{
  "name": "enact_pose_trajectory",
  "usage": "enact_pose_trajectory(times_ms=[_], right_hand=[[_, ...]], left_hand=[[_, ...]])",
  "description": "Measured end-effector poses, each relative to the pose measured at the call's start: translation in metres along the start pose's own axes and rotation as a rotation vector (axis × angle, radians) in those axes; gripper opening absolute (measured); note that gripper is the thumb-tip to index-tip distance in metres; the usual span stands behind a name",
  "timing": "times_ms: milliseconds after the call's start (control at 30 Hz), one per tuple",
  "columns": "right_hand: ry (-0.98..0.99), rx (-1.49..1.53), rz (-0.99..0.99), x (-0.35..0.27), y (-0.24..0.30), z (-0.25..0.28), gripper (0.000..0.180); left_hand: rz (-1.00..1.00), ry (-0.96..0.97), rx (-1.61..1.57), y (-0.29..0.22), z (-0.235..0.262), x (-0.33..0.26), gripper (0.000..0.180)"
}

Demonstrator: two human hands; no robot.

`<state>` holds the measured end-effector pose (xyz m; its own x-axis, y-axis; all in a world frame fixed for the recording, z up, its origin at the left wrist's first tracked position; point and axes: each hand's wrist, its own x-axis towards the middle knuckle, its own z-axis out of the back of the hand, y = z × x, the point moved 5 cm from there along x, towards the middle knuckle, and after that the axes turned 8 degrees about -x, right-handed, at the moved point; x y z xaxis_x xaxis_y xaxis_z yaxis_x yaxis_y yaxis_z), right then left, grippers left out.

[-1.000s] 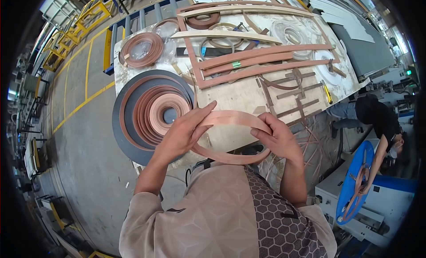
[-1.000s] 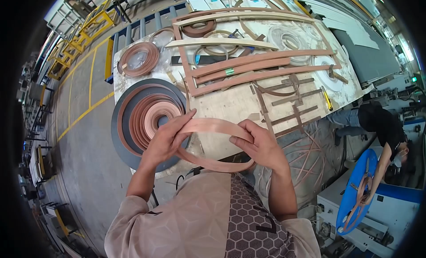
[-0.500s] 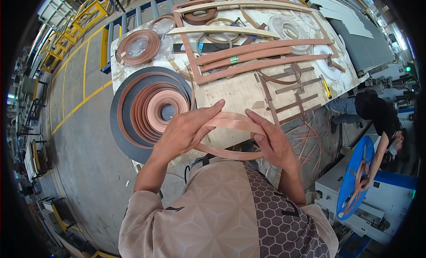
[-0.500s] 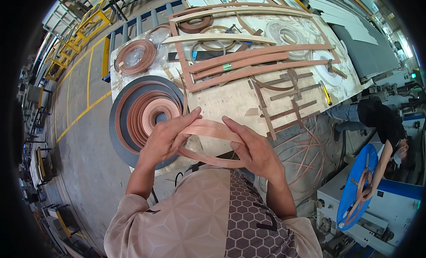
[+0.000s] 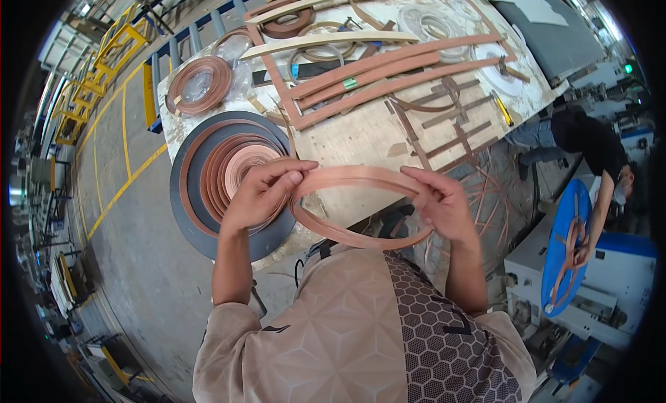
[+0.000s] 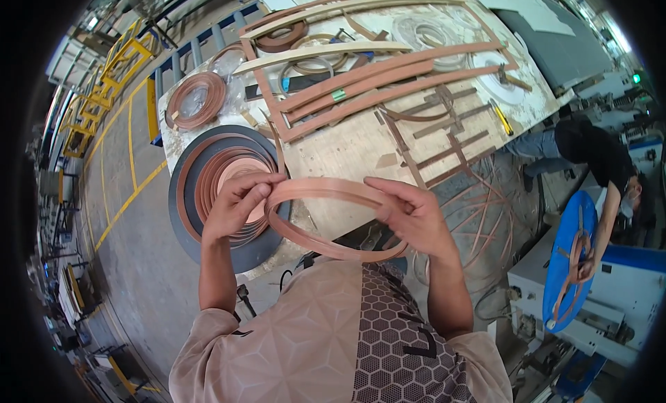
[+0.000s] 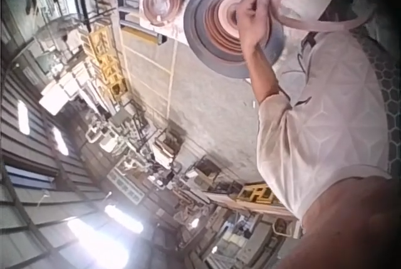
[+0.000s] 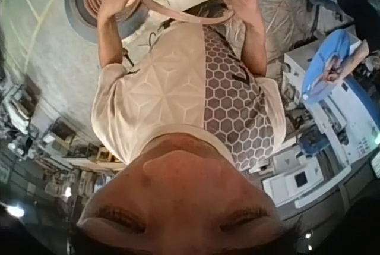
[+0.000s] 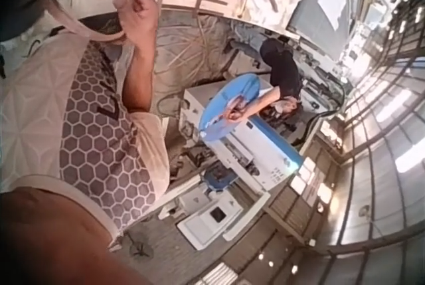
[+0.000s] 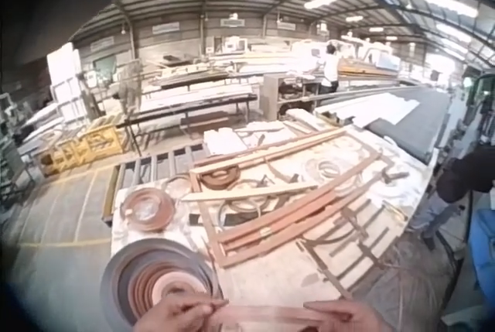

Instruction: Cutting and organizing strips of edge banding material from a large coil on a worktable and then placing them on furniture panels.

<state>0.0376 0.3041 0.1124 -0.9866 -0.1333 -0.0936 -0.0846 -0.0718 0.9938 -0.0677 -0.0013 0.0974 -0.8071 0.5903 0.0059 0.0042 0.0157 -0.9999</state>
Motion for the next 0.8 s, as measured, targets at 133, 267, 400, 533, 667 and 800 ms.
enact_pose_trajectory(times_ms=[133, 267, 400, 533, 667, 800], right_hand=[[-0.186, -0.064, -0.049, -0.017, -0.002, 0.005, 0.05], [-0.485, -0.104, -0.07, -0.043, -0.012, 0.017, 0.033], [-0.594, -0.282, -0.039, -0.061, -0.015, 0.021, 0.024], [-0.514, -0.366, -0.058, -0.086, 0.002, 0.022, 0.036], [-0.487, -0.386, -0.079, -0.13, 0.005, 0.009, 0.038], [-0.813, -0.28, -0.055, -0.185, -0.014, -0.006, 0.04]], left_hand=[[0.038, 0.087, -0.141, 0.019, -0.015, -0.001, 0.067], [-0.066, 0.183, -0.3, 0.025, -0.054, 0.02, 0.077], [0.192, 0.112, -0.197, 0.087, -0.043, 0.012, 0.047], [0.152, 0.024, -0.208, 0.075, -0.051, 0.019, 0.041], [-0.022, 0.179, -0.157, 0.03, -0.075, 0.056, 0.045], [-0.18, 0.365, 0.115, 0.018, -0.102, 0.092, 0.057]])
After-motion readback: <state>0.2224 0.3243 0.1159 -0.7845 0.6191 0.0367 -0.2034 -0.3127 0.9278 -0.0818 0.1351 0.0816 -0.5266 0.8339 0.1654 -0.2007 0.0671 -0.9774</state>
